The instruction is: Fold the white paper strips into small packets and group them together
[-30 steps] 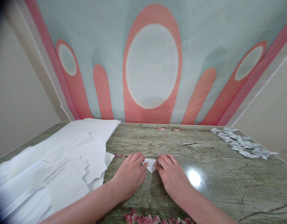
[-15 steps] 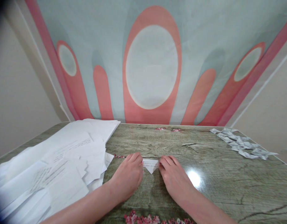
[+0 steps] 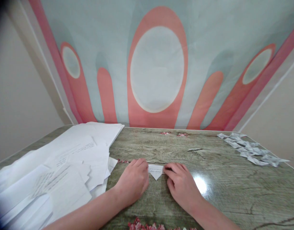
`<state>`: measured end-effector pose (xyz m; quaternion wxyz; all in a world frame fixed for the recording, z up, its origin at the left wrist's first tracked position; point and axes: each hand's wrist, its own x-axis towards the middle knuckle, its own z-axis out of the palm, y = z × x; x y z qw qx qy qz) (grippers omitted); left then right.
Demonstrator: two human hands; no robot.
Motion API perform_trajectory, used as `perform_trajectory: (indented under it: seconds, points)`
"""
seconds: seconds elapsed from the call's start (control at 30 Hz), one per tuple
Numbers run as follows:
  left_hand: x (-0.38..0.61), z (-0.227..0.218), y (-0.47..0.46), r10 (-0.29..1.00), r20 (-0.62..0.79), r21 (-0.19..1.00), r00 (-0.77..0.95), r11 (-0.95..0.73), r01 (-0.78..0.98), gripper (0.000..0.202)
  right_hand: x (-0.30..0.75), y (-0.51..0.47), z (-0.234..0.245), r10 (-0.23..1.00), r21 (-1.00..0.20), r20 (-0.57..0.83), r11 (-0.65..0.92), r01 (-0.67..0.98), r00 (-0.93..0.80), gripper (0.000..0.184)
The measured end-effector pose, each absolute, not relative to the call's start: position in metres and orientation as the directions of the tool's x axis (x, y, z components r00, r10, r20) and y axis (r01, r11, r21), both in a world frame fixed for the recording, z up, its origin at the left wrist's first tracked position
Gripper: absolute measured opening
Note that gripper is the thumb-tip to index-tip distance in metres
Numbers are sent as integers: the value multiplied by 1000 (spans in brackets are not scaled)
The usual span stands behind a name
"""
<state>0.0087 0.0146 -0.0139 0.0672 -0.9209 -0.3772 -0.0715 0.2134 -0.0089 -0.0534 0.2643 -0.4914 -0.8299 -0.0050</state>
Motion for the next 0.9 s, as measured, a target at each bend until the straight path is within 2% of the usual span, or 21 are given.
perform_trajectory:
  seconds: [0.13, 0.27, 0.37, 0.47, 0.67, 0.9]
  points:
    - [4, -20, 22, 777, 252, 139, 577, -619, 773, 19, 213, -6, -56, 840, -347, 430, 491, 799, -330, 19]
    - [0, -28, 32, 835, 275, 327, 476, -547, 771, 12, 214, -2, -59, 872, -430, 400, 451, 782, -283, 16]
    - [-2, -33, 38, 844, 285, 419, 454, -536, 733, 8, 214, 1, -60, 892, -481, 372, 421, 769, -256, 15]
    - [-2, -35, 39, 843, 280, 457, 459, -538, 708, 19, 213, 2, -59, 905, -512, 348, 402, 760, -244, 13]
    - [-3, -36, 40, 844, 246, 496, 476, -531, 687, 24, 212, 2, -58, 918, -508, 319, 374, 776, -233, 13]
    - [-4, -32, 40, 848, 166, 515, 503, -510, 689, 32, 211, -1, -51, 950, -530, 208, 308, 790, -231, 11]
